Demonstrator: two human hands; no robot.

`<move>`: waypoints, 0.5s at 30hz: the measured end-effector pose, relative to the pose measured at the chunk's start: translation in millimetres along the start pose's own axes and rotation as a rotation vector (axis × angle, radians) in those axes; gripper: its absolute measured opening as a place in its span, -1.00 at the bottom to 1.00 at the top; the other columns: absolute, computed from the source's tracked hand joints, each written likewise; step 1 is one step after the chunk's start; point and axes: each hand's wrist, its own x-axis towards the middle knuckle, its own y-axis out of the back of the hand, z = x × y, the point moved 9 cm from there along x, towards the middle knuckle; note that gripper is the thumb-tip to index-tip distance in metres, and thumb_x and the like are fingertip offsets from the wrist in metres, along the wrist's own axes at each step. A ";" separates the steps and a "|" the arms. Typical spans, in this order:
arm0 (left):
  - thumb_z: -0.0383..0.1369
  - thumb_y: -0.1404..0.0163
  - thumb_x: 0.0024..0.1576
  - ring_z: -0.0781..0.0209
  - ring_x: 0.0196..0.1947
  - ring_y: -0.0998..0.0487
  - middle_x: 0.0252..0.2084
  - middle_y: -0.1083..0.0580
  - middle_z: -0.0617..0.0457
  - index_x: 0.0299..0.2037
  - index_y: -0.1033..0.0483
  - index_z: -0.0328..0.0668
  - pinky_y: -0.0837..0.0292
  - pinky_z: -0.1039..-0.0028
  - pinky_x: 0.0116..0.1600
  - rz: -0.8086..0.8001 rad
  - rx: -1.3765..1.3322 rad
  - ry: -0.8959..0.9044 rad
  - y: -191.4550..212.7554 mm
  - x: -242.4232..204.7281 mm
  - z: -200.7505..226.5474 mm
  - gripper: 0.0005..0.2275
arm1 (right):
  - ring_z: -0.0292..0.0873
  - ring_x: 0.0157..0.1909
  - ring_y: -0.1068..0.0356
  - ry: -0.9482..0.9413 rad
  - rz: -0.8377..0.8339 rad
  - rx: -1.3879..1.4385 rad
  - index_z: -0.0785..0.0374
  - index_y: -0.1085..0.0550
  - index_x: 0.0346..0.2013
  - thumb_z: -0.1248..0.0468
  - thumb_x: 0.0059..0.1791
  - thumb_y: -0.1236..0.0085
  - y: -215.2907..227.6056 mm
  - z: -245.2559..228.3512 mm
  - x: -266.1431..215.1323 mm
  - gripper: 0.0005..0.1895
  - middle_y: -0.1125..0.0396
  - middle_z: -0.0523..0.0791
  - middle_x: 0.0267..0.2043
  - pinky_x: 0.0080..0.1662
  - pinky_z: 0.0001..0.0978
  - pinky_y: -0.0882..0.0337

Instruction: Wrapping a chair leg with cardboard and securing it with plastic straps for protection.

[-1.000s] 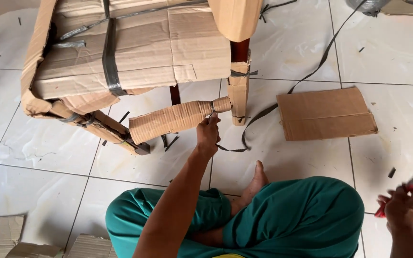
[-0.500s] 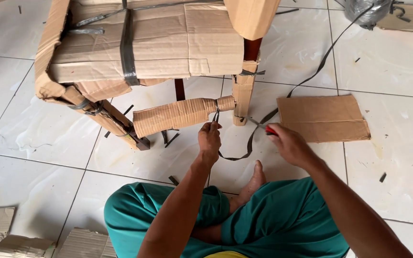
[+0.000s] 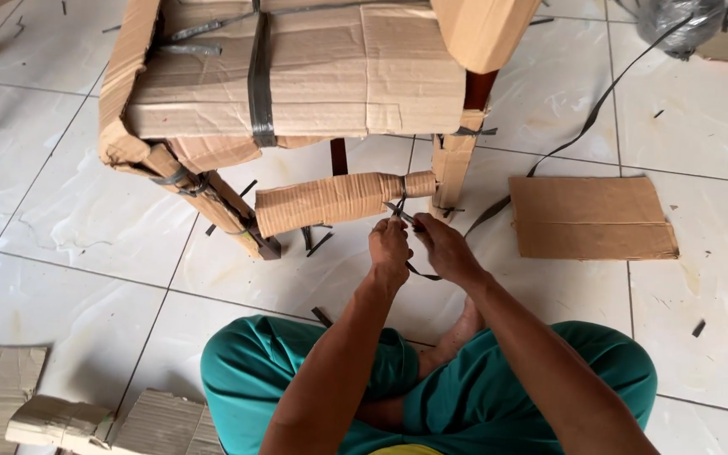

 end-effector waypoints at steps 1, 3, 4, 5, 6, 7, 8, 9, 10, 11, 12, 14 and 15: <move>-0.33 0.10 0.16 0.31 -0.59 -0.20 -0.58 -0.21 0.11 -0.42 -0.44 -0.19 -0.14 0.55 -0.58 0.007 0.000 0.003 3.3 1.3 -4.8 -0.84 | 0.18 -0.08 -0.50 -0.018 -0.019 -0.037 0.18 -0.37 0.17 0.26 0.19 0.10 -1.2 4.4 -6.7 -0.74 -0.45 0.11 -0.15 -0.07 0.03 -0.49; -0.33 0.10 0.17 0.30 -0.59 -0.20 -0.58 -0.22 0.10 -0.42 -0.44 -0.20 -0.15 0.55 -0.59 -0.004 0.001 -0.004 -5.2 0.5 2.2 -0.83 | 0.22 -0.08 -0.50 -0.034 -0.020 -0.083 0.21 -0.36 0.19 0.25 0.20 0.14 4.6 7.8 -4.7 -0.72 -0.45 0.15 -0.15 -0.09 0.08 -0.49; -0.34 0.11 0.16 0.32 -0.60 -0.18 -0.58 -0.19 0.12 -0.43 -0.43 -0.20 -0.12 0.57 -0.58 0.011 -0.034 0.013 -6.3 -8.2 2.5 -0.83 | 0.17 -0.08 -0.50 -0.037 -0.017 -0.101 0.19 -0.37 0.19 0.23 0.20 0.15 4.4 7.1 -6.8 -0.72 -0.45 0.11 -0.16 -0.08 0.03 -0.50; -0.34 0.11 0.16 0.34 -0.60 -0.17 -0.59 -0.17 0.14 -0.44 -0.42 -0.20 -0.08 0.60 -0.57 0.026 -0.068 0.029 -7.4 -16.7 2.4 -0.83 | 0.12 -0.09 -0.51 -0.041 -0.014 -0.119 0.16 -0.37 0.19 0.22 0.20 0.15 4.1 6.8 -9.0 -0.72 -0.45 0.07 -0.16 -0.08 -0.02 -0.51; -0.34 0.11 0.16 0.34 -0.60 -0.17 -0.59 -0.17 0.14 -0.44 -0.42 -0.20 -0.08 0.60 -0.57 0.024 -0.065 0.036 -8.6 -19.9 0.1 -0.83 | 0.12 -0.09 -0.51 -0.049 -0.014 -0.120 0.16 -0.37 0.19 0.22 0.20 0.15 4.0 1.3 -8.2 -0.72 -0.45 0.07 -0.16 -0.08 -0.02 -0.51; -0.32 0.11 0.18 0.34 -0.59 -0.19 -0.57 -0.19 0.11 -0.44 -0.43 -0.20 -0.10 0.59 -0.57 0.015 -0.053 0.034 -10.2 -23.6 -1.0 -0.81 | 0.12 -0.11 -0.50 -0.067 -0.017 -0.069 0.13 -0.37 0.17 0.24 0.20 0.17 3.8 -3.8 -7.5 -0.74 -0.43 0.06 -0.18 -0.09 -0.01 -0.49; -0.30 0.10 0.19 0.33 -0.58 -0.20 -0.56 -0.22 0.08 -0.43 -0.44 -0.20 -0.11 0.58 -0.56 0.009 -0.044 0.024 -10.9 -25.1 2.3 -0.80 | 0.12 -0.13 -0.49 -0.076 -0.019 -0.017 0.10 -0.37 0.15 0.25 0.20 0.18 2.9 -11.0 -2.4 -0.76 -0.42 0.05 -0.19 -0.10 -0.01 -0.48; -0.30 0.10 0.19 0.33 -0.58 -0.20 -0.56 -0.22 0.08 -0.43 -0.44 -0.20 -0.11 0.58 -0.56 0.009 -0.044 0.022 -9.7 -28.6 1.7 -0.80 | 0.12 -0.13 -0.49 -0.075 -0.018 -0.016 0.10 -0.37 0.15 0.25 0.20 0.18 3.0 -0.4 -6.4 -0.76 -0.42 0.05 -0.19 -0.10 -0.01 -0.48; -0.30 0.09 0.19 0.30 -0.56 -0.21 -0.54 -0.23 0.06 -0.42 -0.44 -0.22 -0.13 0.56 -0.55 -0.003 -0.038 0.022 -7.2 -31.2 2.6 -0.80 | 0.14 -0.12 -0.49 -0.062 -0.085 -0.101 0.09 -0.36 0.18 0.27 0.19 0.17 -5.2 8.4 -9.3 -0.73 -0.43 0.05 -0.19 -0.09 0.03 -0.47; -0.29 0.08 0.18 0.27 -0.54 -0.21 -0.53 -0.24 0.03 -0.42 -0.44 -0.23 -0.16 0.53 -0.54 -0.015 -0.033 0.022 -4.1 -34.0 3.8 -0.80 | 0.17 -0.11 -0.49 -0.050 -0.150 -0.185 0.09 -0.36 0.21 0.28 0.17 0.15 -13.9 17.1 -12.4 -0.70 -0.44 0.06 -0.19 -0.08 0.08 -0.47; -0.29 0.08 0.18 0.27 -0.54 -0.21 -0.53 -0.24 0.03 -0.42 -0.44 -0.23 -0.16 0.53 -0.54 -0.008 -0.036 0.012 3.1 -35.8 3.9 -0.80 | 0.17 -0.11 -0.49 -0.038 -0.152 -0.182 0.09 -0.36 0.21 0.28 0.17 0.15 -6.9 18.2 -14.1 -0.70 -0.44 0.06 -0.19 -0.08 0.08 -0.47; -0.32 0.07 0.22 0.28 -0.61 -0.22 -0.57 -0.21 0.07 -0.39 -0.45 -0.23 -0.25 0.48 -0.54 -0.119 0.003 0.015 9.0 -44.0 -2.9 -0.81 | 0.39 -0.04 -0.43 -0.206 -0.139 -0.067 0.19 -0.37 0.18 0.29 0.13 0.09 7.4 37.1 -24.0 -0.69 -0.43 0.24 -0.13 -0.05 0.25 -0.40; -0.32 0.07 0.22 0.28 -0.61 -0.22 -0.57 -0.21 0.07 -0.39 -0.45 -0.23 -0.25 0.48 -0.54 -0.103 -0.007 0.017 23.8 -45.4 -3.5 -0.81 | 0.39 -0.04 -0.43 -0.199 -0.157 -0.066 0.19 -0.37 0.18 0.29 0.13 0.09 17.6 21.6 -22.3 -0.69 -0.43 0.24 -0.13 -0.05 0.25 -0.40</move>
